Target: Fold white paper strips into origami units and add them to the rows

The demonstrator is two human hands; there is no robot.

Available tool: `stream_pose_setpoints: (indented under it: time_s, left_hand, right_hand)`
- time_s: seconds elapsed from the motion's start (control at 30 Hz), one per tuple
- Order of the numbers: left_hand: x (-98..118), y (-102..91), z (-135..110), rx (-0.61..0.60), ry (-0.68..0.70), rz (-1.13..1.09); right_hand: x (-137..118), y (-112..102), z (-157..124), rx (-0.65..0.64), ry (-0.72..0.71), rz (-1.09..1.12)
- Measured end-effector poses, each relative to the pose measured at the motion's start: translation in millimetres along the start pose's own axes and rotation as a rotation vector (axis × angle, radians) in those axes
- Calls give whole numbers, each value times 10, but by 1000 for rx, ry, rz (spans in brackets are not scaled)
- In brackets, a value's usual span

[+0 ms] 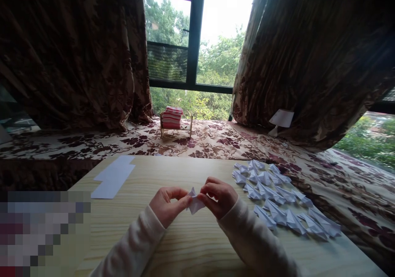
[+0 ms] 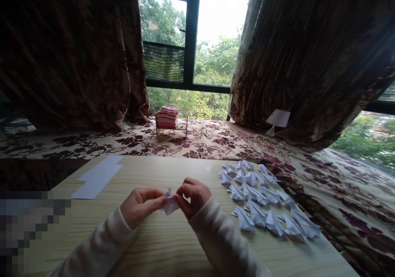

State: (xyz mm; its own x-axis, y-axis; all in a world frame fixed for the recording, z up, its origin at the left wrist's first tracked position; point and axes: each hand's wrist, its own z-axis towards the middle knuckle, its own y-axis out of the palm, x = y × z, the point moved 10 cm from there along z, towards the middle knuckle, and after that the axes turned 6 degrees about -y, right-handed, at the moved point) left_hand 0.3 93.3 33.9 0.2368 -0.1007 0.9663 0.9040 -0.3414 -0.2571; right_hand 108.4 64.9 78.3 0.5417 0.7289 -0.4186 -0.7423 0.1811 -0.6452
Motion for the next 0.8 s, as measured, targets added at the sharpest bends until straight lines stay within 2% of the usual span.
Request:
stream_pose_setpoints:
  time_s: [0.07, 0.13, 0.27, 0.33, 0.43, 0.6, 0.8]
  left_hand:
    - [-36, 32, 16, -41, -32, -58]
    - [-104, -11, 44, -11, -78, -157]
    - [-398, -279, 39, 301, -239, -479]
    - [-563, -251, 11, 358, -357, -653]
    - [-638, -126, -2, 328, -441, -784]
    - [-604, -28, -2, 262, -451, -771]
    - [-576, -63, 27, 264, -397, -603]
  right_hand:
    - [-34, -15, 18, 1, -14, 7]
    - [-37, -93, 35, 56, -8, 4]
    - [-74, -332, 12, 272, -16, -33]
    - [-160, -304, 0, 268, -67, -78]
    - [-351, -138, -10, 182, -209, -188]
    - [-528, -47, -14, 177, -355, -356]
    - [-615, -79, 2, 205, -419, -441]
